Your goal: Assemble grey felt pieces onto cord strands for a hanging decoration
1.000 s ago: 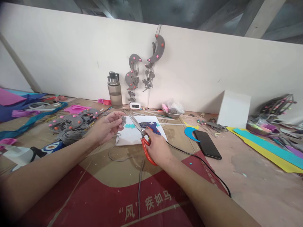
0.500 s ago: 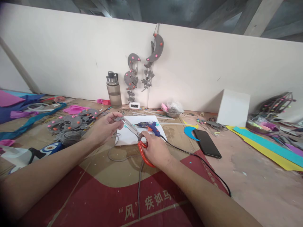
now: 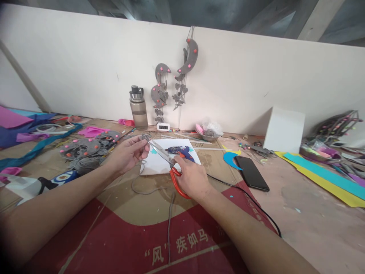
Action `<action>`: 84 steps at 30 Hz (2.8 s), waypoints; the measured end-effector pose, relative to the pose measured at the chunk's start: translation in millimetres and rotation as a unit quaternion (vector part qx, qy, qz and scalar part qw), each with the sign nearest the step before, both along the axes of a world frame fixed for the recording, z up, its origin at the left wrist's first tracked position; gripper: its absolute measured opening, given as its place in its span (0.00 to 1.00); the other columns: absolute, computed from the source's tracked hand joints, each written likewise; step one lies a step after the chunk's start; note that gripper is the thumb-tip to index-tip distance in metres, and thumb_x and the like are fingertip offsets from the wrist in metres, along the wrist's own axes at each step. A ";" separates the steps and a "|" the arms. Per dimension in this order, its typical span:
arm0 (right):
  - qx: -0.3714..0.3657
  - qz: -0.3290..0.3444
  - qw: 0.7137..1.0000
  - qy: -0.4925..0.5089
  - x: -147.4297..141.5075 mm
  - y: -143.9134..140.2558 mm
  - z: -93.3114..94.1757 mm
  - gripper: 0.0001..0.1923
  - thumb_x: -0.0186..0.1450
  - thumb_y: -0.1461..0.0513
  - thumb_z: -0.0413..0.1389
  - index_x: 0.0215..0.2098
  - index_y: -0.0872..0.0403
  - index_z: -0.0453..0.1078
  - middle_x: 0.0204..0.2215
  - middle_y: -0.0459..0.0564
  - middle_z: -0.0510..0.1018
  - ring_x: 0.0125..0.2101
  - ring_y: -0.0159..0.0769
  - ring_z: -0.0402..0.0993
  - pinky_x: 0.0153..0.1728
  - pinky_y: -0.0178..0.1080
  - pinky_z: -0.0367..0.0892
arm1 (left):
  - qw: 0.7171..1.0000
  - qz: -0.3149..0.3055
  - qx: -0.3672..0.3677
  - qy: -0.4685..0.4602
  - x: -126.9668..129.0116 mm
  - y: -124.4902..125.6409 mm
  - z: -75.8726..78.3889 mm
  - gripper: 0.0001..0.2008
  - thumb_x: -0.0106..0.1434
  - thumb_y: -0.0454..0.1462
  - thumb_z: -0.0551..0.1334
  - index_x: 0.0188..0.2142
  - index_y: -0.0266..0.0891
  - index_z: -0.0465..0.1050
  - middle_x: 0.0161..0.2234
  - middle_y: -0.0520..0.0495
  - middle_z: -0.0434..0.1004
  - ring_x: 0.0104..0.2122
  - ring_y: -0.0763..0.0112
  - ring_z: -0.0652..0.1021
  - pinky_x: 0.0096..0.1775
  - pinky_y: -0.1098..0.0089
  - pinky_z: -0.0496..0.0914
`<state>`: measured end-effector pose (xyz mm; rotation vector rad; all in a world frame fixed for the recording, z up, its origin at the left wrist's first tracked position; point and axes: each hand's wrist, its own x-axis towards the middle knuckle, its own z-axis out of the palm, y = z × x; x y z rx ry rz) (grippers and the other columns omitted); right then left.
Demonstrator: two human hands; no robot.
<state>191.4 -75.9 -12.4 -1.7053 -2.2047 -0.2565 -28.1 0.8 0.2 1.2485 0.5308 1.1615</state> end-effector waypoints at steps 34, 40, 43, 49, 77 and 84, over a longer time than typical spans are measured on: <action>-0.006 0.027 1.000 0.015 2.8 1.7 -0.1 0.17 0.63 0.60 0.49 0.50 0.49 0.67 0.38 0.49 0.80 0.35 0.38 0.75 0.30 0.34 0.61 | 1.000 -0.027 -0.015 -0.001 -0.8 -0.7 1.0 0.11 0.57 0.39 0.65 0.26 0.34 0.66 0.24 0.50 0.70 0.19 0.80 0.67 0.22 0.76 0.58; -0.016 0.023 1.000 0.010 2.0 1.0 1.5 0.17 0.62 0.61 0.49 0.50 0.49 0.67 0.37 0.49 0.81 0.34 0.38 0.75 0.30 0.34 0.61 | 0.999 -0.026 -0.023 -0.001 -0.4 -1.3 1.9 0.11 0.57 0.38 0.65 0.26 0.34 0.66 0.24 0.50 0.70 0.19 0.81 0.67 0.21 0.76 0.58; -0.017 0.021 1.000 0.010 1.7 0.6 2.3 0.17 0.63 0.60 0.49 0.50 0.49 0.67 0.37 0.50 0.81 0.33 0.40 0.76 0.31 0.36 0.62 | 0.999 -0.027 -0.022 -0.001 -1.0 -0.8 1.2 0.11 0.58 0.38 0.65 0.26 0.34 0.66 0.24 0.51 0.69 0.19 0.81 0.67 0.21 0.76 0.57; -0.015 0.028 0.996 0.084 4.4 4.7 -3.7 0.17 0.64 0.60 0.49 0.51 0.49 0.67 0.38 0.50 0.80 0.36 0.39 0.76 0.36 0.36 0.66 | 1.000 -0.021 -0.017 0.003 -2.3 0.7 0.3 0.11 0.58 0.39 0.64 0.27 0.34 0.67 0.25 0.51 0.70 0.19 0.80 0.68 0.22 0.76 0.58; 0.004 0.020 1.000 0.013 2.6 2.7 -1.7 0.22 0.65 0.56 0.48 0.56 0.50 0.62 0.47 0.52 0.77 0.42 0.41 0.75 0.39 0.38 0.67 | 0.999 -0.046 0.013 -0.001 -2.6 2.9 -2.7 0.07 0.60 0.37 0.63 0.30 0.35 0.67 0.26 0.50 0.70 0.21 0.79 0.68 0.25 0.75 0.61; 0.014 0.024 1.000 -0.009 4.8 3.4 -2.0 0.21 0.64 0.58 0.48 0.55 0.50 0.64 0.45 0.51 0.78 0.39 0.42 0.76 0.36 0.39 0.67 | 0.998 -0.045 0.029 0.011 -4.6 5.1 -2.6 0.07 0.60 0.37 0.62 0.31 0.36 0.67 0.26 0.51 0.69 0.21 0.80 0.67 0.26 0.75 0.60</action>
